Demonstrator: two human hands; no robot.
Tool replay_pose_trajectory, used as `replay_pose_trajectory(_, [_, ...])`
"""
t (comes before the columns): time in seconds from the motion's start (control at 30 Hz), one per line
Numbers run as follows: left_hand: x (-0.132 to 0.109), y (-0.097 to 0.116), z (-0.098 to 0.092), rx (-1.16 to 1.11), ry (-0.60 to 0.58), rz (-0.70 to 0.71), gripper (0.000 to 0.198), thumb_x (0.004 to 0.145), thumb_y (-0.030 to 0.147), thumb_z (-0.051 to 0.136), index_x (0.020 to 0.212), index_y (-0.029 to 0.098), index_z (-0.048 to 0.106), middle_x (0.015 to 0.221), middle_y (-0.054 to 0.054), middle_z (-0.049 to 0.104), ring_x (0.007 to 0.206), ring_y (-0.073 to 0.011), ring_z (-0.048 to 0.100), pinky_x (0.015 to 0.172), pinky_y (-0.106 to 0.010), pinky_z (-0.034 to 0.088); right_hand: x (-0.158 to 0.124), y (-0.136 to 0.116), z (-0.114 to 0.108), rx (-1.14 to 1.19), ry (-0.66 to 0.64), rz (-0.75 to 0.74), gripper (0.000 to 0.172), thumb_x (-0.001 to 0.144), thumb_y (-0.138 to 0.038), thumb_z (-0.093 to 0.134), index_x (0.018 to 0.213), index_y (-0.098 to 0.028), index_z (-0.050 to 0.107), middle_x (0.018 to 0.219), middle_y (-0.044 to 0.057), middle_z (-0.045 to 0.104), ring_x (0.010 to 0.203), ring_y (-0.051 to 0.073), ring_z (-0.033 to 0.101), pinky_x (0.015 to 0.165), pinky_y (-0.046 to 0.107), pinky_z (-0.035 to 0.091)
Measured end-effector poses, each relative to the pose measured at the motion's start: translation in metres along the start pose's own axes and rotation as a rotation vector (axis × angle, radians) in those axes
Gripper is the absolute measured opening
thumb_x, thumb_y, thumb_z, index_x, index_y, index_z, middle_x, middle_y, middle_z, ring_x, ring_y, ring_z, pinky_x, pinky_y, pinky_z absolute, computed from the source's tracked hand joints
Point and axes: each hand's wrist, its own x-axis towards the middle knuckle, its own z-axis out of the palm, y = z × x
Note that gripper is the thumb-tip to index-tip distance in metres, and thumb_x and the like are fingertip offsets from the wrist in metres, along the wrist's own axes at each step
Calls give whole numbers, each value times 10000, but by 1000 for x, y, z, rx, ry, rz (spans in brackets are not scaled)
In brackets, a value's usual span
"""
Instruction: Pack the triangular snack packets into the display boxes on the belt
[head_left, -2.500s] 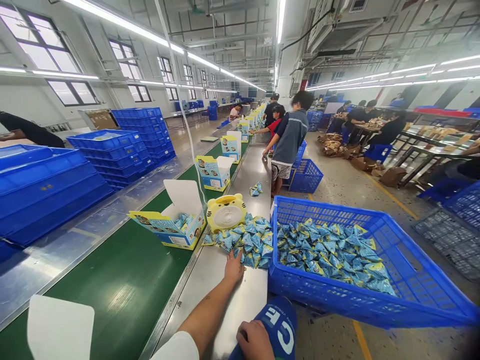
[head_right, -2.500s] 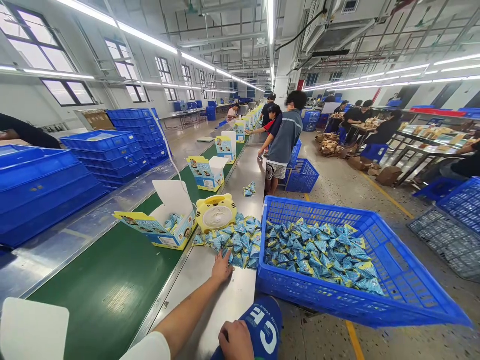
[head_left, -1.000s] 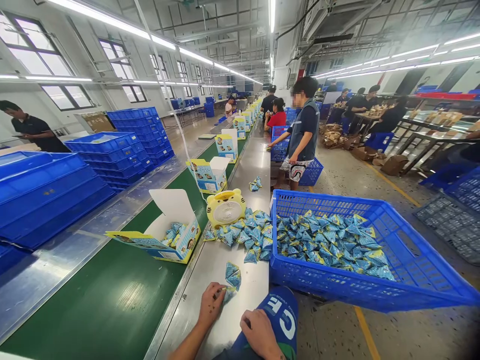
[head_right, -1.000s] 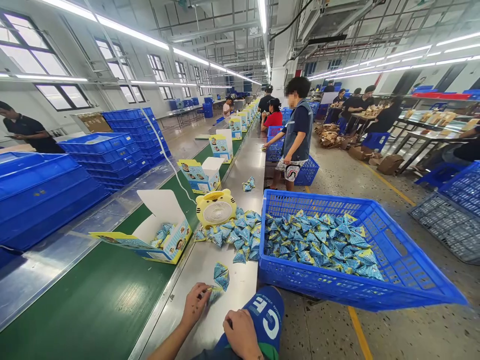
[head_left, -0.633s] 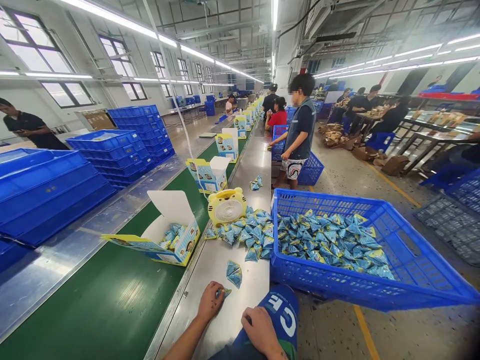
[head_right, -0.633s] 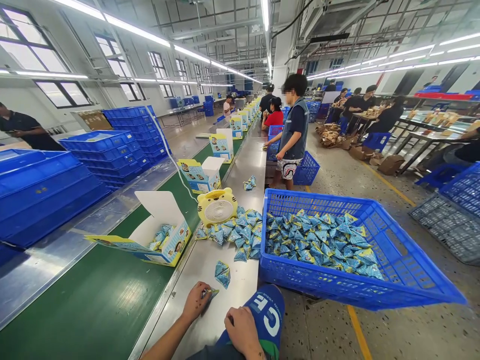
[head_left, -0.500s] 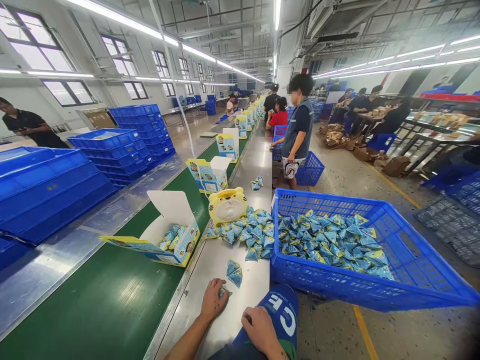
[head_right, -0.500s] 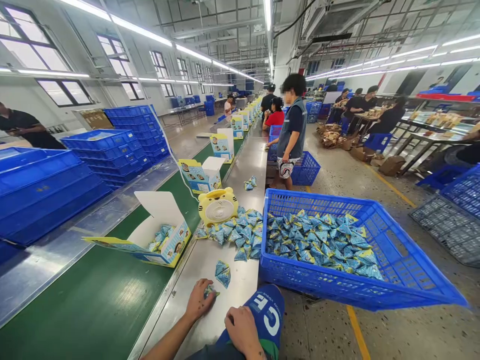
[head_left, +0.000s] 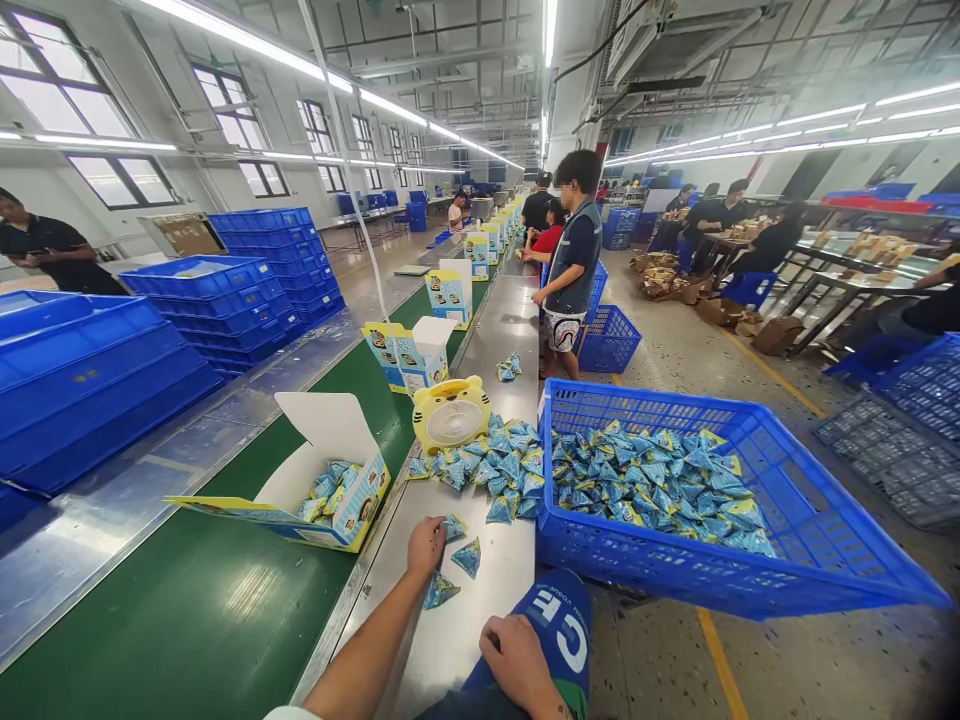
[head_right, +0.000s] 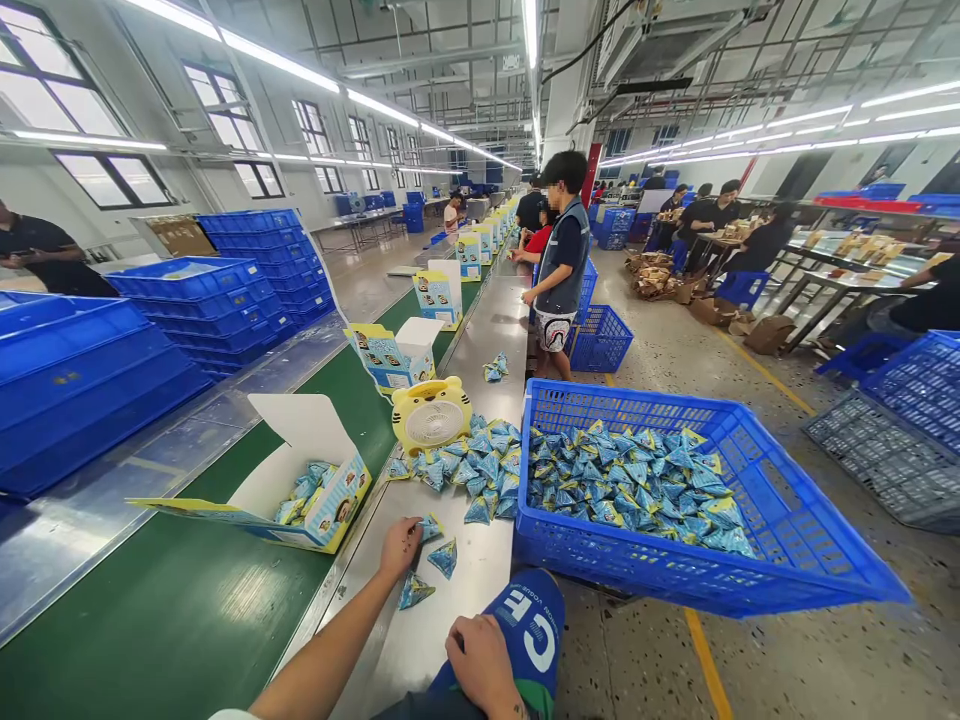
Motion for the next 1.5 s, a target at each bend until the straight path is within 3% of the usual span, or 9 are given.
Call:
replay_pose_trajectory(0.23, [-28,-21,-34,63,97,-25,480,1005,378,392,1211,159,766,1117,-164,747,1094,-310,684,1030,-475,536,2,-2,-3,12,-23,-25,298,947,-276,454,916,-202,741,931,78,770,953,234,647,990,403,402])
replay_pose_trajectory(0.43, [-76,-39,-19,152,39,-59,474,1022,316,341,1292,172,703,1146,-134,722,1079,-278,684,991,-439,545,4,1,-2,37,-32,-25,303,948,-287,448,918,-202,738,943,78,769,956,233,641,990,401,401])
replay_pose_trajectory(0.67, [-109,-29,-3,105,-22,-48,468,999,281,409,1378,191,669,1214,-130,690,1145,-263,668,1020,-408,547,5,4,1,41,-25,-39,293,941,-294,460,902,-205,737,920,72,769,944,231,648,986,404,401])
replay_pose_trajectory(0.77, [-113,-22,-4,149,-35,-7,472,944,271,513,1386,234,676,1233,-115,673,1181,-267,646,1042,-416,552,5,5,3,31,-21,-39,289,934,-286,460,895,-205,735,917,70,766,938,230,642,981,403,404])
replay_pose_trajectory(0.93, [-115,-16,-3,190,-16,42,518,907,466,667,1368,235,708,1237,-145,652,1214,-321,620,1046,-464,567,4,4,2,39,-20,-43,291,939,-288,454,891,-203,728,916,66,764,931,224,638,993,410,398])
replay_pose_trajectory(1.07, [-113,-16,2,218,61,49,592,852,474,748,1407,275,697,1510,-174,535,1398,-396,514,1143,-560,514,3,3,0,38,-27,-44,291,936,-279,455,901,-196,731,922,71,770,936,223,648,1012,414,393])
replay_pose_trajectory(1.13, [-111,-18,5,197,50,90,495,851,439,757,1321,285,753,1594,-164,474,1453,-420,458,1182,-614,471,3,3,0,28,-23,-34,292,934,-283,459,909,-201,739,935,77,772,961,237,649,1002,412,398])
replay_pose_trajectory(1.23, [-108,-24,8,113,1,119,262,909,378,693,1110,275,826,1522,-146,551,1411,-382,505,1178,-606,476,3,3,0,18,-17,-25,294,938,-292,462,922,-211,744,953,80,774,986,249,646,990,409,402])
replay_pose_trajectory(1.5, [-105,-41,10,-62,59,97,270,955,404,606,940,222,805,1224,-147,734,1221,-316,668,1089,-510,550,2,4,2,39,-13,-33,295,940,-300,454,901,-207,731,917,76,760,955,239,632,986,409,406])
